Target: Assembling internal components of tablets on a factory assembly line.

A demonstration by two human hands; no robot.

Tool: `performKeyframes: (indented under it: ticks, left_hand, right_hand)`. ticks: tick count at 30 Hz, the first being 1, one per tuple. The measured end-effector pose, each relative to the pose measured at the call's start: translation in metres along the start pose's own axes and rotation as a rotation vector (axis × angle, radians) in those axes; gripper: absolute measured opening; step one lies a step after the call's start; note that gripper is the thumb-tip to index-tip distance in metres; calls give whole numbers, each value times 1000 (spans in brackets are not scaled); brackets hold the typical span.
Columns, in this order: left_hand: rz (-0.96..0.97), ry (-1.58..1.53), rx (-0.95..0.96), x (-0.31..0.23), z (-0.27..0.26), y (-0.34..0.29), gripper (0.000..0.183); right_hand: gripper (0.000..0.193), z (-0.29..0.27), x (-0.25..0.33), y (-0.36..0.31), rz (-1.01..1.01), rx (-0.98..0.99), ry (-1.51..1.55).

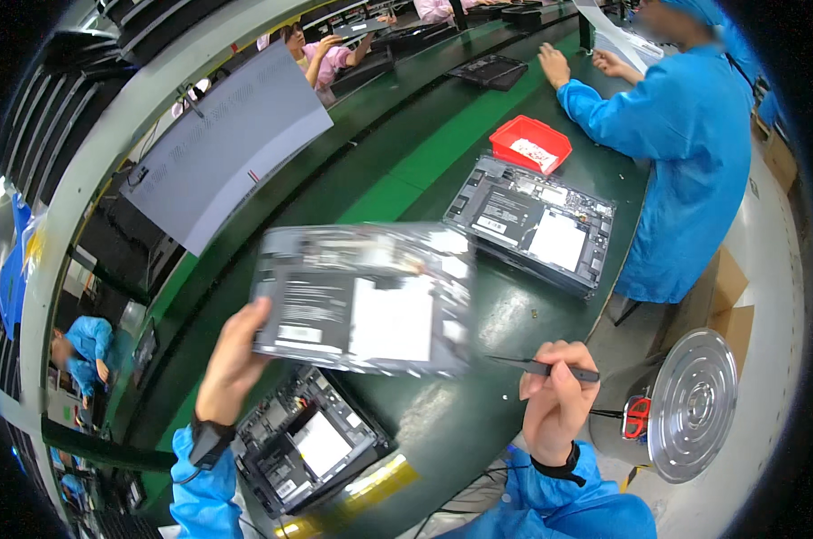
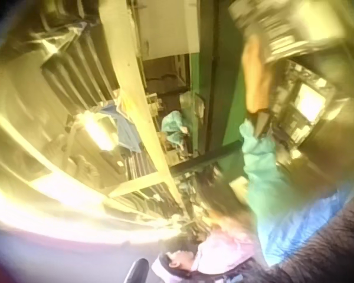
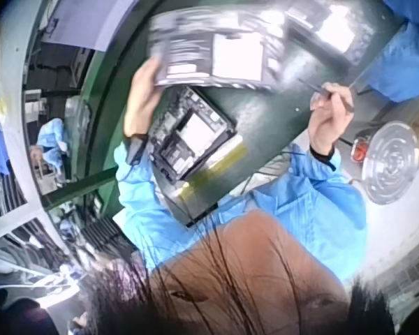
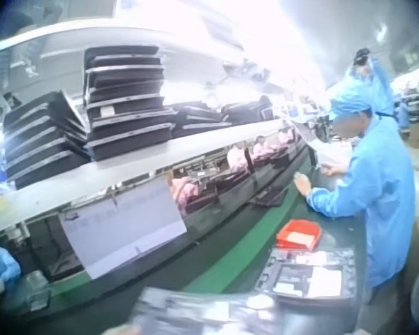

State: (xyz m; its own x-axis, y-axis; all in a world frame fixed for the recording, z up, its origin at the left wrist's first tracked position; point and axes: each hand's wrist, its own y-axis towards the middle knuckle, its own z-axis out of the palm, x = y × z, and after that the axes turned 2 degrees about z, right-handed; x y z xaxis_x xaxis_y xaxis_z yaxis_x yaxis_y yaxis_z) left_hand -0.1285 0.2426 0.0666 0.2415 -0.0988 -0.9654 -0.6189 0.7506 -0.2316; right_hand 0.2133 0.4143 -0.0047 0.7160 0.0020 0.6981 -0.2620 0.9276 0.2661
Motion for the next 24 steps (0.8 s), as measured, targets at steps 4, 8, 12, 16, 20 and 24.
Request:
performKeyframes:
  ticks: [4, 8, 12, 16, 20, 24]
  left_hand:
    - [-152, 124, 190, 59, 84, 14, 48]
    - [135, 544, 260, 85, 75, 31, 50]
    - [688, 1227, 184, 9, 43, -17, 25]
    - [542, 1243, 334, -6, -39, -82, 15]
    - [456, 1251, 428, 30, -69, -120, 22]
    - [511, 1266, 448, 36, -60, -121, 21]
  right_hand:
    - [20, -21, -5, -11, 45, -32, -14]
    - [21, -22, -26, -23, 174, 16, -154]
    - [18, -19, -37, -37, 140, 98, -441]
    - [18, -37, -56, -17, -9, 87, -555]
    - [21, -24, -60, -7, 27, 91, -486]
    - [23, -17, -62, -12, 13, 93, -484]
